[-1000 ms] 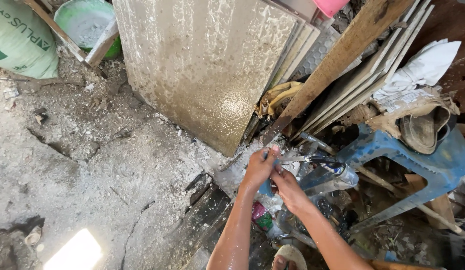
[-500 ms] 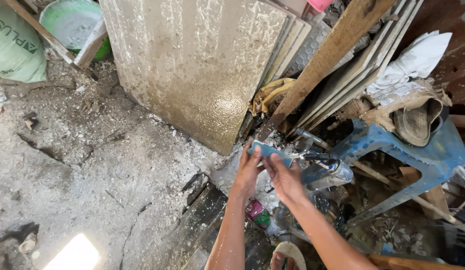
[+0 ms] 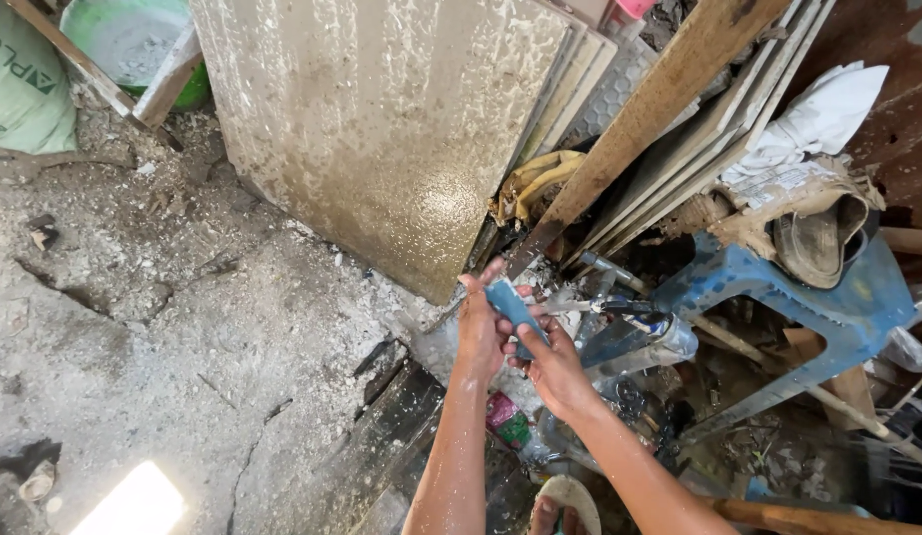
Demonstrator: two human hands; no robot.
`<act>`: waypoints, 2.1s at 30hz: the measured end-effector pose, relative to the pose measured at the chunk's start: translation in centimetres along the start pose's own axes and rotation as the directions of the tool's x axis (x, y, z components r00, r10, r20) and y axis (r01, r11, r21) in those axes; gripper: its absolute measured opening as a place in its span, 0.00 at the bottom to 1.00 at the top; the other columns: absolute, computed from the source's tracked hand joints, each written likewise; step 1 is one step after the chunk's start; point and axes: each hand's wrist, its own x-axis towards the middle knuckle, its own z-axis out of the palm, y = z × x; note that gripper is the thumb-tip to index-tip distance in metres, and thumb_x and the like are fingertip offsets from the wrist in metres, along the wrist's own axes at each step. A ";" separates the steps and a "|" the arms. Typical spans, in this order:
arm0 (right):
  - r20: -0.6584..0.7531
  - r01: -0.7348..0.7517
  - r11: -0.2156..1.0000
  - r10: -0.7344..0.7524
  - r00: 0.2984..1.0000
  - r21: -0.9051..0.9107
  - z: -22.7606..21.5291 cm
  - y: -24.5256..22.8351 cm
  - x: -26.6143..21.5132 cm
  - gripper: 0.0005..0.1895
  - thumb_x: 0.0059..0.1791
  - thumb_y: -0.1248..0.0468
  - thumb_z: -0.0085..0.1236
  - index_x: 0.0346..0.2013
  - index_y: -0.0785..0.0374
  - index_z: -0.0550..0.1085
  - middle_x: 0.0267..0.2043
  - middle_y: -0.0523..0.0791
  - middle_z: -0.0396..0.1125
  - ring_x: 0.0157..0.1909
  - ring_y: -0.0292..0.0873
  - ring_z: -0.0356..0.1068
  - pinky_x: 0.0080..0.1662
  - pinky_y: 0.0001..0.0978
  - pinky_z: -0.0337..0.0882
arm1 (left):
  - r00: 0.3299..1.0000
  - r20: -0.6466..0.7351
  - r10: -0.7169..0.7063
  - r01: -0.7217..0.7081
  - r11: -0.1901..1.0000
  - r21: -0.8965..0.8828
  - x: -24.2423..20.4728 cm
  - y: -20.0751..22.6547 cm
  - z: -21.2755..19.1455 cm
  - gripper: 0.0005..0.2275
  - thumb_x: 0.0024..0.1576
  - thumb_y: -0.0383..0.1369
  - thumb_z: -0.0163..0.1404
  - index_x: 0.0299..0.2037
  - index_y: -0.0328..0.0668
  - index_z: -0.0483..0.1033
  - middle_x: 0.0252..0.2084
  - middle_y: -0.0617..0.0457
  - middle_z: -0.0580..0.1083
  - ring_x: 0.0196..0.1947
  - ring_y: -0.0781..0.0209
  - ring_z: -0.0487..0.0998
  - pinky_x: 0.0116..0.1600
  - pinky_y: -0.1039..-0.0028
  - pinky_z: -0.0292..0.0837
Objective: Wash hands and clean decorative plaster moldings in a workshop.
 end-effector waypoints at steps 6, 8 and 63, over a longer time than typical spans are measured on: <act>0.000 -0.021 0.999 0.021 1.000 -0.029 0.5 -0.7 0.0 0.17 0.54 0.59 0.49 0.58 0.52 0.67 0.44 0.36 0.70 0.40 0.33 0.67 0.41 0.33 0.69 | 0.986 0.155 0.067 -0.099 0.973 0.210 1.7 -2.9 -2.1 0.29 0.62 0.31 0.51 0.71 0.55 0.50 0.60 0.49 0.75 0.38 0.63 0.80 0.35 0.75 0.78; 0.044 -0.009 0.998 0.012 0.999 -0.069 -1.1 0.8 0.7 0.16 0.56 0.58 0.49 0.57 0.55 0.68 0.42 0.37 0.69 0.40 0.33 0.67 0.41 0.33 0.67 | 0.978 0.192 0.076 -0.118 0.969 0.217 1.3 -2.3 -2.1 0.28 0.62 0.27 0.52 0.70 0.52 0.52 0.61 0.49 0.75 0.38 0.64 0.80 0.32 0.78 0.75; 0.096 0.174 0.699 -0.150 0.984 -0.694 -7.9 5.3 3.3 0.11 0.61 0.63 0.42 0.50 0.65 0.72 0.33 0.39 0.65 0.33 0.32 0.60 0.36 0.26 0.65 | 0.979 0.143 0.145 -0.200 0.552 0.810 2.4 -3.7 -2.3 0.16 0.68 0.45 0.44 0.54 0.40 0.70 0.53 0.45 0.68 0.52 0.55 0.70 0.58 0.62 0.69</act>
